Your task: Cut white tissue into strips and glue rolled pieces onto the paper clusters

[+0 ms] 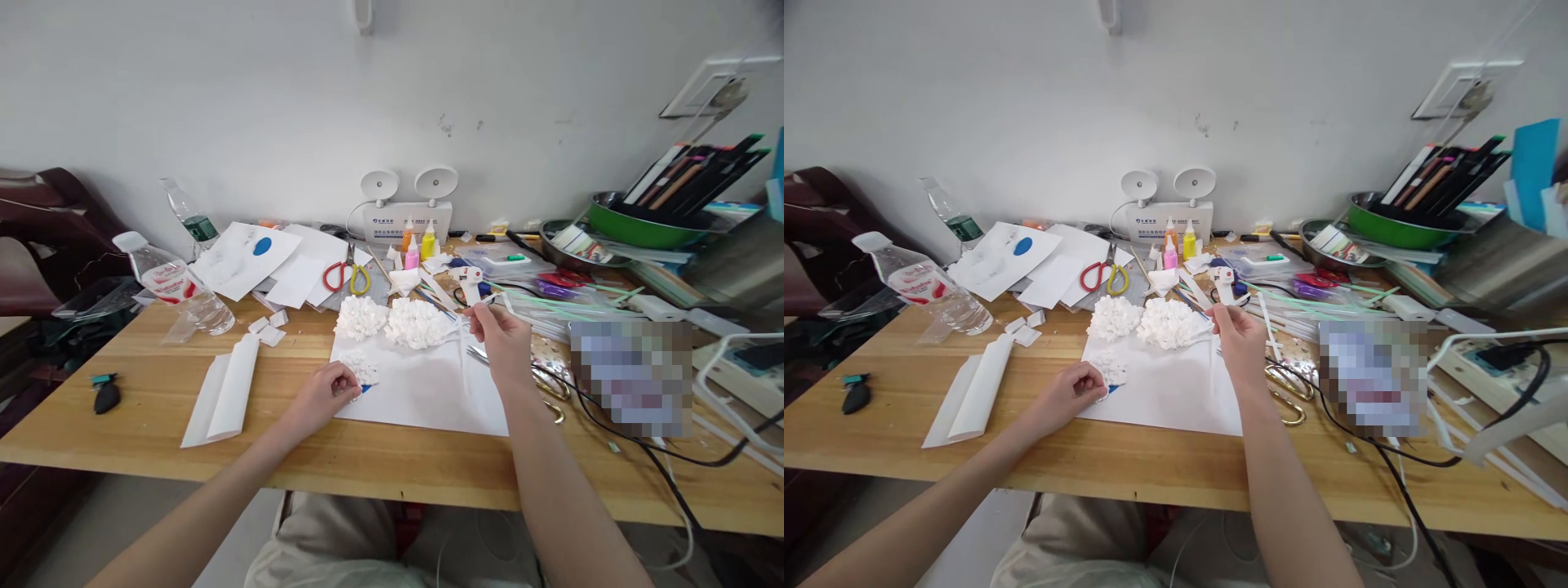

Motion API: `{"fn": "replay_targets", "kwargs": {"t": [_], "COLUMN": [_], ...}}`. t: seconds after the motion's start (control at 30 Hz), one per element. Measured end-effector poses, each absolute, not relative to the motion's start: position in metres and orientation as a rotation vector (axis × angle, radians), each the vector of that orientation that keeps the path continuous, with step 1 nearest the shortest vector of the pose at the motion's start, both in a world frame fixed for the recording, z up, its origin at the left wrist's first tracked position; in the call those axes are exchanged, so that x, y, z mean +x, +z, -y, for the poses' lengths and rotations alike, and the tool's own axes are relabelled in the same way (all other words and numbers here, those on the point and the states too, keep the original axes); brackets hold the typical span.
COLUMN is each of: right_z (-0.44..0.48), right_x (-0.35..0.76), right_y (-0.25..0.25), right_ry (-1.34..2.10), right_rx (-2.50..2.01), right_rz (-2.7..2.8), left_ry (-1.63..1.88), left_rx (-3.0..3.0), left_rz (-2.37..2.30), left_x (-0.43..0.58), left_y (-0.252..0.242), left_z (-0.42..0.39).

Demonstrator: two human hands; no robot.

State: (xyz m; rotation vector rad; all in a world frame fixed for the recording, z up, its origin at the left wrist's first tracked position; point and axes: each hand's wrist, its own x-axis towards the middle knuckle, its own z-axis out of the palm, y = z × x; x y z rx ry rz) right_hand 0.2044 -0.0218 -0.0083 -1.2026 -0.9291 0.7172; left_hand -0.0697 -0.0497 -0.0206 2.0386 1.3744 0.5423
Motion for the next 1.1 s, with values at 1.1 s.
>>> {"fn": "replay_targets", "kwargs": {"t": [1.1], "right_z": [0.021], "right_x": [0.203], "right_y": [0.003], "right_ry": [1.201], "right_rx": [-0.801], "right_rz": [0.555], "left_ry": [1.093], "left_rx": [1.334], "left_rz": [-0.903], "left_x": [0.081], "left_y": [0.004], "left_z": [0.042]}}
